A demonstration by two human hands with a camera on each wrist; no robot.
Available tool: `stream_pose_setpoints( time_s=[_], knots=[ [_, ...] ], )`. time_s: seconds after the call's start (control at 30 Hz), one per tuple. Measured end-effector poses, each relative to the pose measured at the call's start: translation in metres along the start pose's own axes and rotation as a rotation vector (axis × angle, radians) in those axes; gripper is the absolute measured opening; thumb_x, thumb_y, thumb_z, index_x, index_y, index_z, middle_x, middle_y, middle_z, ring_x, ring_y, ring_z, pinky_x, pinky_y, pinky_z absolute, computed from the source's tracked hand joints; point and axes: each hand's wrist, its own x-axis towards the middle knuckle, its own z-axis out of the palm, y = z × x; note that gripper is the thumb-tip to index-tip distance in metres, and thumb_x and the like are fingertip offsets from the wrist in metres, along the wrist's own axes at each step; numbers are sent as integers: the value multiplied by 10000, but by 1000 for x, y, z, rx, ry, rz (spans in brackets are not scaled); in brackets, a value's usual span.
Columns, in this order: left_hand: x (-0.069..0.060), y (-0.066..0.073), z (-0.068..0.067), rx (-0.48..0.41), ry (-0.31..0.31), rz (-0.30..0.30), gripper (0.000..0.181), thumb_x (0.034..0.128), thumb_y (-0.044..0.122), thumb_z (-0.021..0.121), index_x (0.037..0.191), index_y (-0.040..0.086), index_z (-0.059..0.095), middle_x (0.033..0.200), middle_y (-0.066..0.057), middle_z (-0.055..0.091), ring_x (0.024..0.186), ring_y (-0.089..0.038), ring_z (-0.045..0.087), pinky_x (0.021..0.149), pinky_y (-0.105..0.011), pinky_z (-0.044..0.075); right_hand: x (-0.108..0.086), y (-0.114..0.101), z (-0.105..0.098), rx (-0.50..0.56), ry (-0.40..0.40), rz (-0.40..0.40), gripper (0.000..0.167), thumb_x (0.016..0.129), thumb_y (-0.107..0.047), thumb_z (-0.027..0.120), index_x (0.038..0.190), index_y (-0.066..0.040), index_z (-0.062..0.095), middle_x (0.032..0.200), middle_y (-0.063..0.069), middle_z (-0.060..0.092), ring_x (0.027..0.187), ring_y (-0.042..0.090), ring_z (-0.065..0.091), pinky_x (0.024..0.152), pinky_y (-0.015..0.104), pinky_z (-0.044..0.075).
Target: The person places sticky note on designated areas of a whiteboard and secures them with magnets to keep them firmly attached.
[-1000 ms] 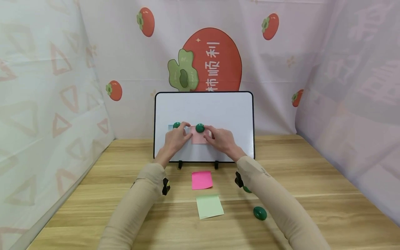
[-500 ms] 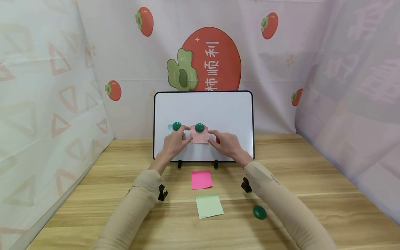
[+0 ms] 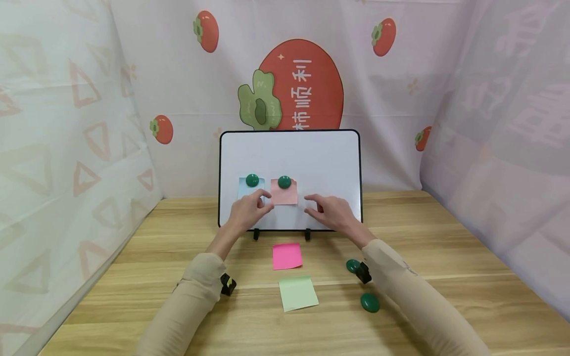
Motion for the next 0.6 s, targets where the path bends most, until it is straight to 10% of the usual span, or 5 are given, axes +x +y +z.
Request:
stream_pose_setpoints(
  time_s=[0.6],
  knots=[
    [-27,-6,-3,-34,-238,-43,289,928,432,668,1088,192,696,772,28,639,623,-125,555,598,-294,439,-31,10,-11,9,-101,-20,359,913,-314,719,1227,-142,695,605,-90,479,516,50,363,505,205,294]
  ],
)
